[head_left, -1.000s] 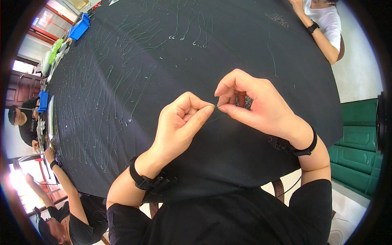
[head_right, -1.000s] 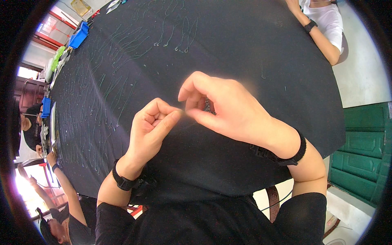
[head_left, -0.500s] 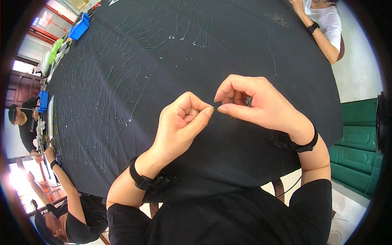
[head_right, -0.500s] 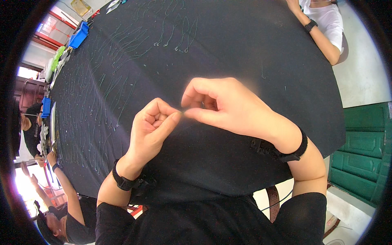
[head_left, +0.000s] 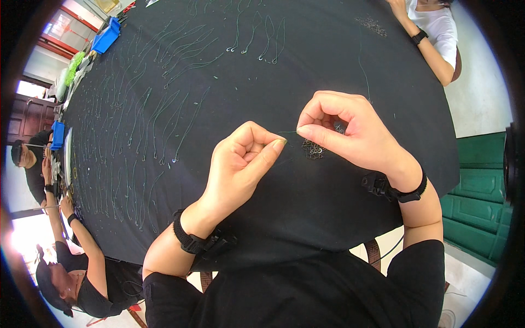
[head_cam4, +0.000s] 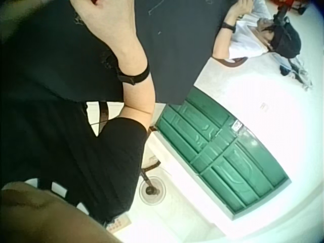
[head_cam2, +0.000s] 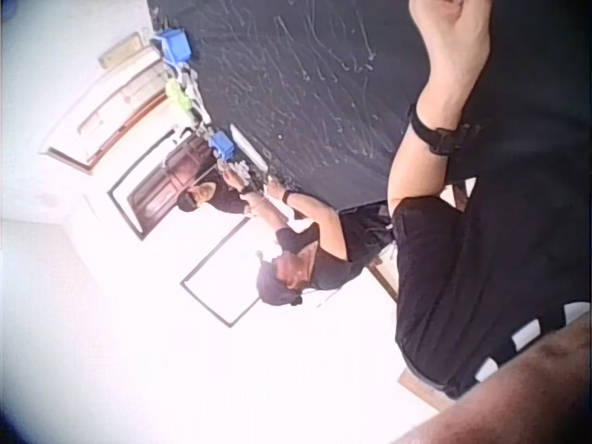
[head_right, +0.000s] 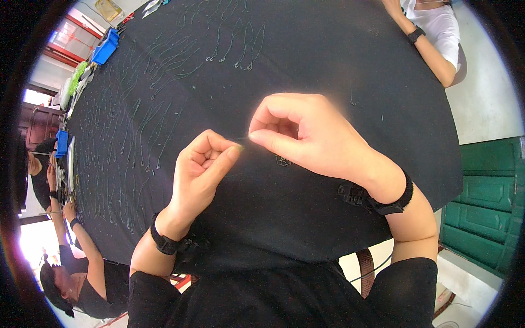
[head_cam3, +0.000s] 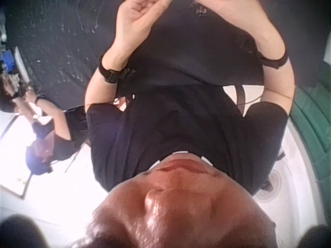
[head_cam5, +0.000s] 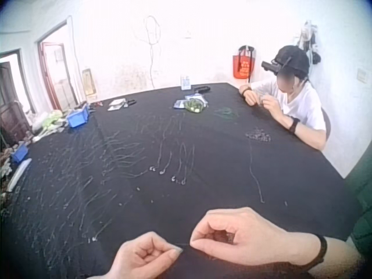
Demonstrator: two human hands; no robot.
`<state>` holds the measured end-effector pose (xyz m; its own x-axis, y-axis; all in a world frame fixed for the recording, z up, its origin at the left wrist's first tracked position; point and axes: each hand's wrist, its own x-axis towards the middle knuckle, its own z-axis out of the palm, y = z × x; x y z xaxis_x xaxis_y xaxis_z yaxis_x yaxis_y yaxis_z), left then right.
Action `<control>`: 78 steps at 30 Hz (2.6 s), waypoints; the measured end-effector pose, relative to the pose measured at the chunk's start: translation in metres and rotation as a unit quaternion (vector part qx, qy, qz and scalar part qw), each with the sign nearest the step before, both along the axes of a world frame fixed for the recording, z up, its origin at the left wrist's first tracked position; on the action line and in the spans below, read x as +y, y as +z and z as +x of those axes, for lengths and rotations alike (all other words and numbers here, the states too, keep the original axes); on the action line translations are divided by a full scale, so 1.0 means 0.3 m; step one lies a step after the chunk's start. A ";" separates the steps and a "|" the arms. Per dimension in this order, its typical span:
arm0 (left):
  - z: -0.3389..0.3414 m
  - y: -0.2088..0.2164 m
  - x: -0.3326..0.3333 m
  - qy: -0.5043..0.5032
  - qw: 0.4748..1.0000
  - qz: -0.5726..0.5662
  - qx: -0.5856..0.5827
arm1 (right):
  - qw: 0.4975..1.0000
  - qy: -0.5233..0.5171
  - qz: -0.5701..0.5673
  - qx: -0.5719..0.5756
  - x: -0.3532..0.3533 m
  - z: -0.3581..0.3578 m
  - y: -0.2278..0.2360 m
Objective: The person picks up a fishing hook and a line, threads the line through the hook's eye, and wraps it around the hook to tie a knot. They then pull the line to tighten the knot and place the finished assembly onto the table.
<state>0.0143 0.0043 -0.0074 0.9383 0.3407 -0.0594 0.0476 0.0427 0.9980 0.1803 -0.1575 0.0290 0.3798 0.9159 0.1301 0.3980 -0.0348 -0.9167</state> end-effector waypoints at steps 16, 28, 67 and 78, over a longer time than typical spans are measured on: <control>-0.001 0.003 -0.001 -0.024 1.000 -0.020 0.005 | 0.998 0.049 -0.009 0.040 -0.001 0.008 -0.005; -0.002 -0.002 -0.002 -0.029 0.999 -0.013 -0.006 | 0.986 0.079 -0.051 0.135 -0.004 0.026 0.004; -0.005 -0.002 -0.003 -0.045 0.999 0.005 0.024 | 0.994 0.093 -0.036 0.045 0.011 0.020 -0.020; -0.012 0.055 -0.015 -0.026 0.999 0.035 0.002 | 0.999 0.039 -0.013 0.005 0.001 -0.059 0.022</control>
